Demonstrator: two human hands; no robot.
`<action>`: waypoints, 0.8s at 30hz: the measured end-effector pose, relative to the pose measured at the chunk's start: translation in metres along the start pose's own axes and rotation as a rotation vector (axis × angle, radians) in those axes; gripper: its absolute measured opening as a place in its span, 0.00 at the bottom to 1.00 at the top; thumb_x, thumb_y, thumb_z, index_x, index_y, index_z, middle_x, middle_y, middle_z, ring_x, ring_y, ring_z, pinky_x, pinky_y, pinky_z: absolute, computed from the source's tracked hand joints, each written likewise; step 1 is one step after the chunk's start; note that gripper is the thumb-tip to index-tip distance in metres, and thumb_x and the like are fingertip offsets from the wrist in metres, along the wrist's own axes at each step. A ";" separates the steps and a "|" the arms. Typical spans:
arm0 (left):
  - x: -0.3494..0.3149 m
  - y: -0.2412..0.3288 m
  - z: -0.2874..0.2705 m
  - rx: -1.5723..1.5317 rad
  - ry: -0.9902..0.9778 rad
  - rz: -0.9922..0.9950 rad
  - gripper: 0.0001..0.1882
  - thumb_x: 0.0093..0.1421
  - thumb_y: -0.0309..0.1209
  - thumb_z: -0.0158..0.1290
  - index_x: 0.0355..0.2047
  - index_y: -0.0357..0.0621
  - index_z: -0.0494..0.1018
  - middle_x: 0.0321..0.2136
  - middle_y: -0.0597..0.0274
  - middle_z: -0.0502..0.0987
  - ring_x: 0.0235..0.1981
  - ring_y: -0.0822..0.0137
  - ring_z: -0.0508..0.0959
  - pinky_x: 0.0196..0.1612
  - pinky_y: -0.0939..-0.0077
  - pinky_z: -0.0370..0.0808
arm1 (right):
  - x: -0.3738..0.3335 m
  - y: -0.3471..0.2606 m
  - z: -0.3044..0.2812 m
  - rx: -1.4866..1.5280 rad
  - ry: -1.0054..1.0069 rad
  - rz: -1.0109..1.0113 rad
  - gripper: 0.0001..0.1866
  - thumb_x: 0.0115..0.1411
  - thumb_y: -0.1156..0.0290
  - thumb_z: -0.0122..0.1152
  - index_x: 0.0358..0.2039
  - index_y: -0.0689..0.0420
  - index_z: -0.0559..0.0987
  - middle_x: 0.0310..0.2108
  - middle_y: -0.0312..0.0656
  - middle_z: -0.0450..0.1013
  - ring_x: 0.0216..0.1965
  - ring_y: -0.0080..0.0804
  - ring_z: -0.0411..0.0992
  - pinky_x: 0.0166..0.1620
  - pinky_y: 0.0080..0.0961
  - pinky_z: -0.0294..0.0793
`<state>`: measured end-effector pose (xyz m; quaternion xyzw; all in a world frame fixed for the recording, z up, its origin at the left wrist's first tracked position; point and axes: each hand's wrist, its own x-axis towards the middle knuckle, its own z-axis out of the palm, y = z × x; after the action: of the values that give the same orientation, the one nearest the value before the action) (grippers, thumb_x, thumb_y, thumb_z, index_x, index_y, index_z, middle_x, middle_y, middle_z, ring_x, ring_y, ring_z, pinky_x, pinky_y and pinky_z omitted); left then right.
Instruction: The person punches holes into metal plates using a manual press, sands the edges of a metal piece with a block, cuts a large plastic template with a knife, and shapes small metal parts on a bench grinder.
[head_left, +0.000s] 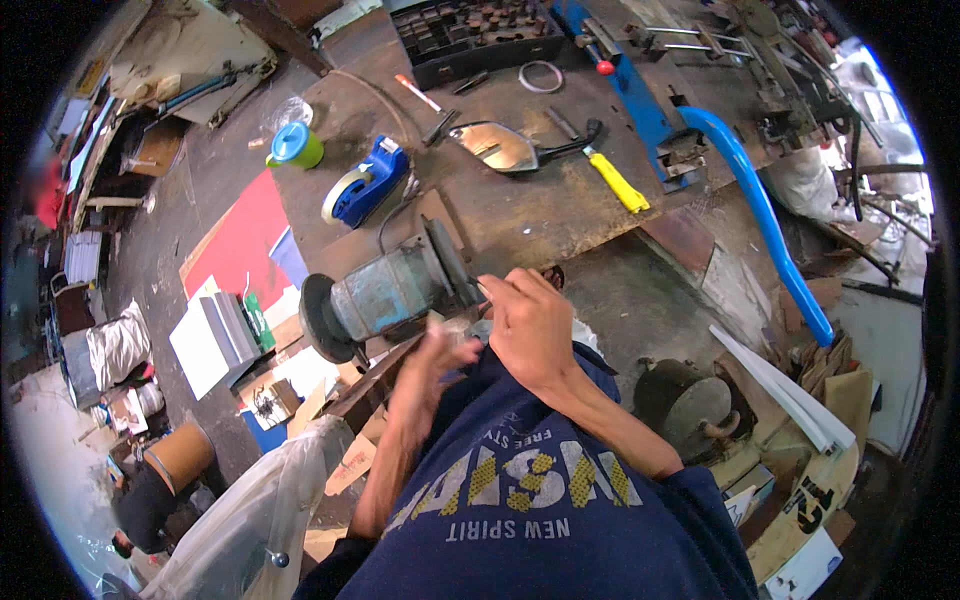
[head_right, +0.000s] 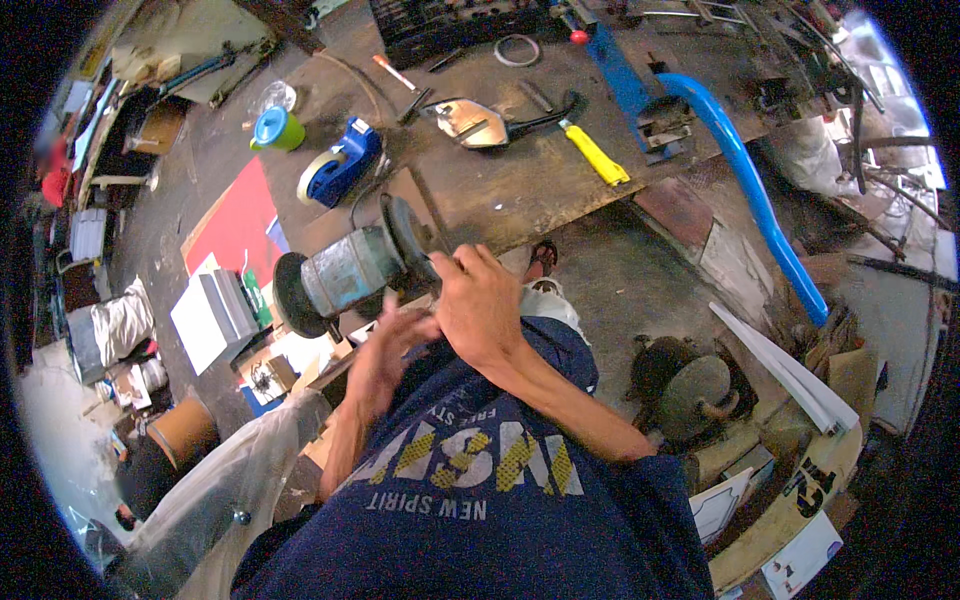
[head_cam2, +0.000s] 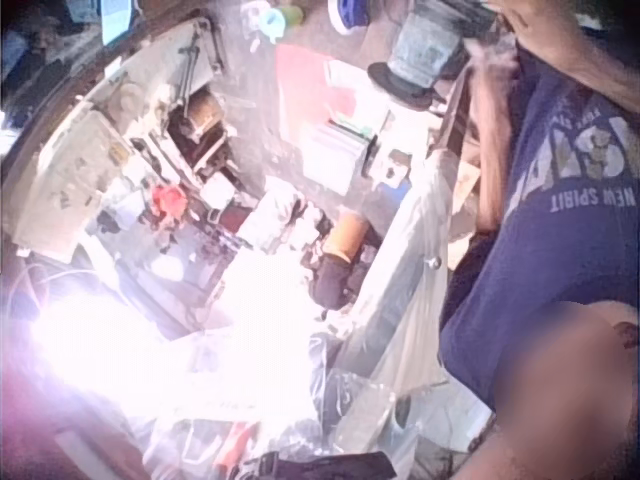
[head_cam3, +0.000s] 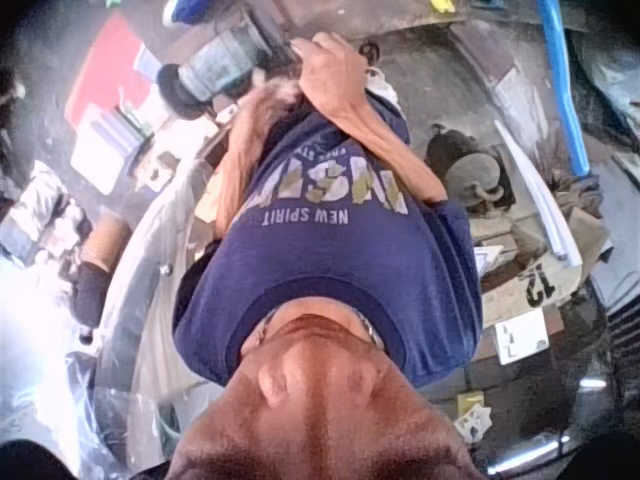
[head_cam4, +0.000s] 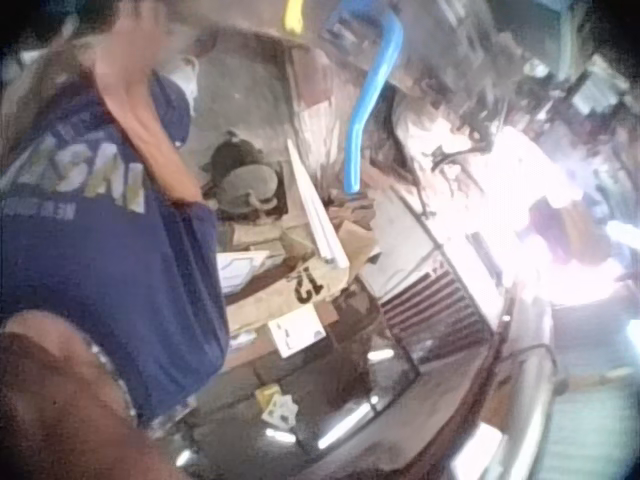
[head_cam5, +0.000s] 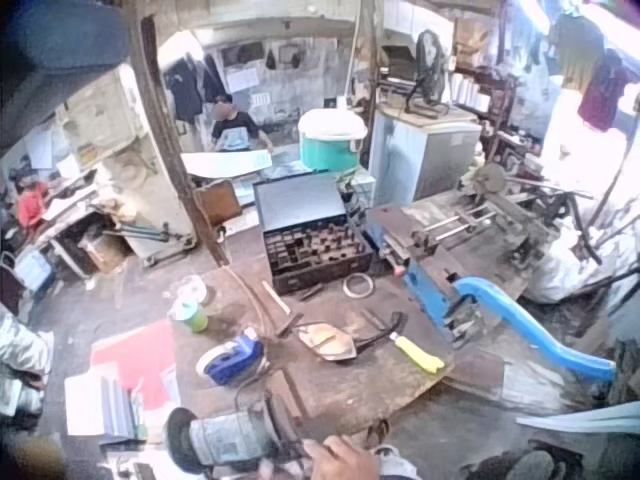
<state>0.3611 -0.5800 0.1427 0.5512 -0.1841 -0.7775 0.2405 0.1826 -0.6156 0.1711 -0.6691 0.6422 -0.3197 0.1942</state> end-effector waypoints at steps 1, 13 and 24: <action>-0.010 0.008 0.020 0.116 -0.108 0.060 0.35 0.65 0.54 0.51 0.57 0.34 0.68 0.49 0.53 0.77 0.54 0.63 0.73 0.62 0.59 0.61 | 0.008 -0.001 -0.013 0.120 0.068 0.001 0.09 0.55 0.81 0.62 0.38 0.63 0.82 0.27 0.45 0.76 0.28 0.38 0.76 0.31 0.29 0.75; 0.083 0.045 0.214 -0.048 -0.159 0.481 0.17 0.65 0.26 0.57 0.52 0.33 0.75 0.32 0.66 0.78 0.30 0.77 0.73 0.36 0.83 0.71 | 0.032 0.085 -0.171 0.549 0.255 0.247 0.14 0.56 0.76 0.66 0.44 0.65 0.80 0.39 0.51 0.80 0.41 0.36 0.80 0.45 0.29 0.78; 0.166 0.085 0.341 -0.150 -0.353 0.152 0.20 0.70 0.34 0.50 0.56 0.33 0.72 0.30 0.68 0.71 0.32 0.74 0.70 0.35 0.81 0.68 | 0.013 0.227 -0.296 -0.469 0.289 0.452 0.26 0.61 0.63 0.63 0.55 0.64 0.70 0.47 0.58 0.72 0.48 0.55 0.71 0.51 0.45 0.71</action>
<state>0.0070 -0.7381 0.1722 0.3714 -0.2061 -0.8532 0.3028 -0.1852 -0.6068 0.2343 -0.4844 0.8508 -0.2037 0.0084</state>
